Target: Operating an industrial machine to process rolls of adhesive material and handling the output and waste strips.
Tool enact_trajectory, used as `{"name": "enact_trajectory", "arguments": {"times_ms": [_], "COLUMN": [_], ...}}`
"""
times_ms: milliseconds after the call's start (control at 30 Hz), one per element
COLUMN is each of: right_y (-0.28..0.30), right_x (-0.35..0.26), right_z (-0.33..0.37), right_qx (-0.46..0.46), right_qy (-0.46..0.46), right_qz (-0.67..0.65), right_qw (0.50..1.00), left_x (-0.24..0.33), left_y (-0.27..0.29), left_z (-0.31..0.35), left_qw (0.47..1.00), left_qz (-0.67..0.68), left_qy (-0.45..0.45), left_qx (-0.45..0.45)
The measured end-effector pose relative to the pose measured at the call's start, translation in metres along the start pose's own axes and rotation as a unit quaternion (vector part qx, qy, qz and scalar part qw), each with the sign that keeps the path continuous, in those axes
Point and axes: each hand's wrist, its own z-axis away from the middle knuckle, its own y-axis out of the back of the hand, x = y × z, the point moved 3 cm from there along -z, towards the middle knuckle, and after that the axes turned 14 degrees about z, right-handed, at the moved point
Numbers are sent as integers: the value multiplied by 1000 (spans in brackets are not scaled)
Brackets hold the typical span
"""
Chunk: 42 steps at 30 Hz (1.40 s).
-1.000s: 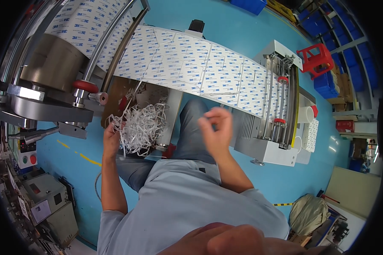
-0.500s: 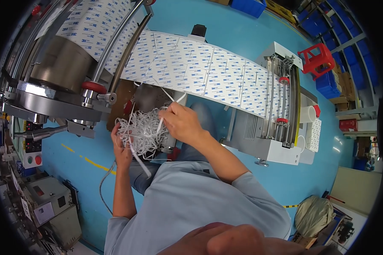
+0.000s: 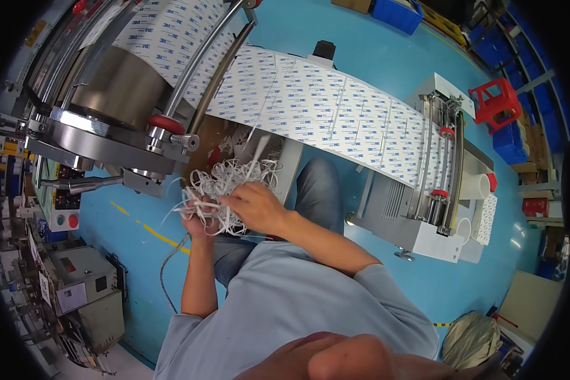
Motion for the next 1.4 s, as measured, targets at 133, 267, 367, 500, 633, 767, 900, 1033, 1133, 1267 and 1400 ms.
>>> {"name": "enact_trajectory", "arguments": {"times_ms": [133,267,367,500,633,767,900,1033,1133,1267,1400], "right_y": [-15,-20,-7,23,16,-3,-11,-21,12,-9,7], "right_x": [-27,-32,-20,3,33,37,28,13,-17,-9,-15], "right_z": [-2,-8,-9,-2,12,4,-12,-7,-35,-25,-33], "right_qx": [-37,-21,-35,8,68,115,-4,-17,-62,-64,-32], "right_qy": [33,36,-26,-197,-400,-483,-438,-326,-258,-228,-251], "right_qz": [-34,-90,-109,-147,-268,-559,-582,-305,-162,-133,-154], "right_qw": [998,995,993,969,874,664,685,895,950,962,955], "left_x": [2,-4,-2,-3,0,0,4,3,-18,-7,40], "left_y": [1,-1,-16,-15,-18,-35,-54,-66,-104,-111,-140], "left_z": [6,0,-5,1,10,13,5,-14,-13,5,37], "left_qw": [936,906,913,946,930,900,876,917,914,895,885], "left_qz": [-322,-345,-317,-253,-326,-387,-433,-375,-365,-418,-440], "left_qy": [111,223,228,145,167,173,150,62,115,128,76], "left_qx": [86,100,115,144,29,103,150,120,134,95,136]}}
